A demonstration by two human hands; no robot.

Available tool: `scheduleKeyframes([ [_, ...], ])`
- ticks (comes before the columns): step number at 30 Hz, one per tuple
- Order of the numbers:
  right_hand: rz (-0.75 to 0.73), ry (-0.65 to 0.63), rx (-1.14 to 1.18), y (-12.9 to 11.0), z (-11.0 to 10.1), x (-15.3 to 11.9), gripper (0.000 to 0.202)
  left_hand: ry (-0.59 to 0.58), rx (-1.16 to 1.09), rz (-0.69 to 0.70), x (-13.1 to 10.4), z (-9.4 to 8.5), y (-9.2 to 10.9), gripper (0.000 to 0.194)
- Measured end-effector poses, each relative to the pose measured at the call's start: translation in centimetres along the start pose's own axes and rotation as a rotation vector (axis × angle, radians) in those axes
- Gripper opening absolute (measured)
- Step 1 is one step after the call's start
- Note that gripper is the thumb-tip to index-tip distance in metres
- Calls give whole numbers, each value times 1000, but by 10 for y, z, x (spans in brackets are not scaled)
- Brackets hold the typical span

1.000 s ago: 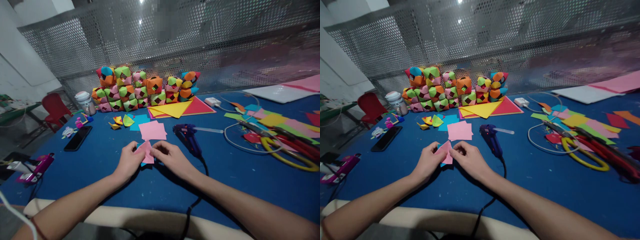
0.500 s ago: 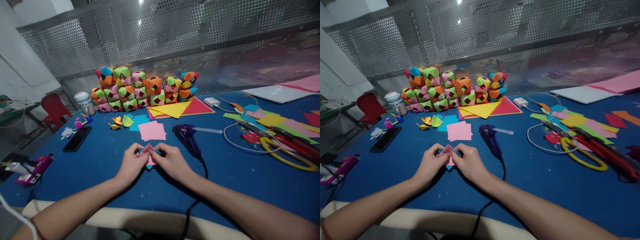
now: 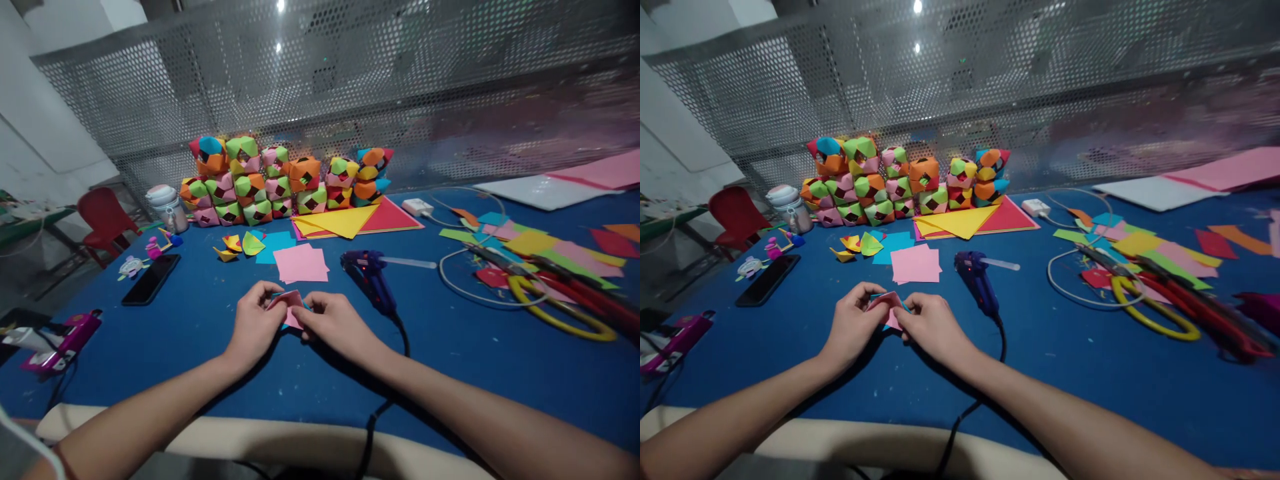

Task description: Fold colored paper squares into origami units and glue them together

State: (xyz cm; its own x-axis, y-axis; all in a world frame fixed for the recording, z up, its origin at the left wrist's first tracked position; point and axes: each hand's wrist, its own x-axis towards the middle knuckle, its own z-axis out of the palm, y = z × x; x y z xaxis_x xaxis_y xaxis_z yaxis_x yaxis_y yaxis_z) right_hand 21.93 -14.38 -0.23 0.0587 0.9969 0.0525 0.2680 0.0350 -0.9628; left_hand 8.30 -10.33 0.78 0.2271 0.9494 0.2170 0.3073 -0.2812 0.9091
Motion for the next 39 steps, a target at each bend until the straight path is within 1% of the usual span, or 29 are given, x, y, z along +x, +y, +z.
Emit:
scheduleKeyframes([
  [4,137,-99,187,-2,1,0,26,41,14,51,-1,0,4,14],
  [6,175,-116,276,-1,2,0,27,26,16,64,-2,-1,7,14],
  [8,197,-107,324,0,3,1,29,-7,28,65,-3,-1,10,12],
  [10,205,-103,349,0,4,1,30,-31,39,42,-3,-2,11,9],
  [12,197,-127,390,0,2,1,32,-32,35,1,-2,-3,10,9],
  [16,141,-138,437,-3,-4,-1,39,31,22,-64,1,-5,4,14],
  [18,102,-121,392,-4,-6,-3,41,56,9,-78,3,-5,2,15],
  [20,32,-94,294,-4,-6,-4,41,72,-20,-87,3,-5,-1,16],
  [22,-63,-47,150,-2,-3,-5,37,91,-54,-95,3,-4,-3,18],
  [24,-146,21,-3,0,1,-4,28,97,-71,-100,1,-2,-4,19],
  [27,-227,138,-170,4,2,-1,16,66,-67,-125,-2,1,-5,12],
  [29,-271,183,-247,6,-1,2,13,10,-84,-131,-4,2,-4,5],
  [32,-360,156,-330,5,-9,4,11,-141,-169,-111,-6,2,0,16],
  [34,-447,104,-376,4,-13,3,12,-218,-203,-130,-7,1,3,17],
  [35,-486,79,-391,3,-14,3,12,-232,-209,-151,-7,1,4,15],
  [37,-521,75,-383,2,-15,1,12,-211,-222,-181,-7,0,6,13],
  [39,-478,134,-325,1,-15,0,13,-164,-250,-187,-7,-1,8,16],
])
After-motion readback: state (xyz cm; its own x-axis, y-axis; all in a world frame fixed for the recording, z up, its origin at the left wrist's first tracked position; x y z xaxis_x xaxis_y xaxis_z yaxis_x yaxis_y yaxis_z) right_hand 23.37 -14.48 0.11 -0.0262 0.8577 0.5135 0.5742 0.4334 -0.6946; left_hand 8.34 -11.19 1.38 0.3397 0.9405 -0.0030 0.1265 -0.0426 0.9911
